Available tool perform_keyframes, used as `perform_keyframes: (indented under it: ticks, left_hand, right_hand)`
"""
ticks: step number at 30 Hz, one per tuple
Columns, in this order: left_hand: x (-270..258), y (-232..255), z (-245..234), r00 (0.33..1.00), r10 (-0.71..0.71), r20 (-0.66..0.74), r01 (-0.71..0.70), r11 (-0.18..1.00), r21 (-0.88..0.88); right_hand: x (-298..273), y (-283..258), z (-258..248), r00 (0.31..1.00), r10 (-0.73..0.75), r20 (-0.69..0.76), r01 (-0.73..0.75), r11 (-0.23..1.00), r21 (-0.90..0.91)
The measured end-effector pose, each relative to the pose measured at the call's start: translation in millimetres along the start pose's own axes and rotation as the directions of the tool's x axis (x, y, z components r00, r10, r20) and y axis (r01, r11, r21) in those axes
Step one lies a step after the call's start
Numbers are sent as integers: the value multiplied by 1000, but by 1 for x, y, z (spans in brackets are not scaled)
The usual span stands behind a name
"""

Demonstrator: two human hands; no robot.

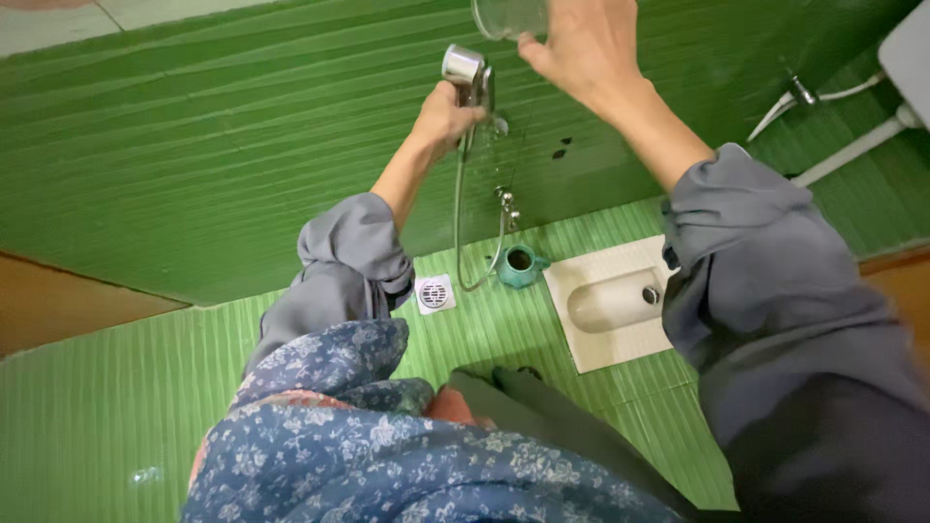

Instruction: The person fills a clear glass with water from a handheld shower head and a sink faucet. They repeatedly rinse the glass and pour water into a white water heater tank, then place the glass on a wall-mounted holder.

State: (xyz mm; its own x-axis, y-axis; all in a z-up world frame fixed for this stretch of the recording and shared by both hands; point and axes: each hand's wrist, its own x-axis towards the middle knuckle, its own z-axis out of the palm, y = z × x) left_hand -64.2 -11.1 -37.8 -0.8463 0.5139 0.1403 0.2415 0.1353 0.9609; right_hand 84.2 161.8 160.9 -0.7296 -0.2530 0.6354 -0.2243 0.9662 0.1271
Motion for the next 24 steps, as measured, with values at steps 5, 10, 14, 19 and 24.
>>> perform_keyframes:
  ticks: [5,10,14,19,24]
  left_hand:
    - [-1,-1,-1,990,61,-124,-34,977,210]
    - [15,-15,10,979,97,-177,-60,977,205]
    - [29,-32,27,954,195,-226,-158,972,172]
    - [31,-27,42,952,225,-207,-188,965,183]
    - [25,3,48,990,120,-78,-110,987,120]
  right_hand:
    - [-20,2,11,985,163,49,-168,977,128]
    - [-51,1,18,974,227,-3,-225,966,125]
    - [-66,-9,11,960,278,-10,-272,945,180]
    - [-84,-18,9,913,397,92,-405,860,311]
    - [-91,-4,29,897,419,142,-442,830,339]
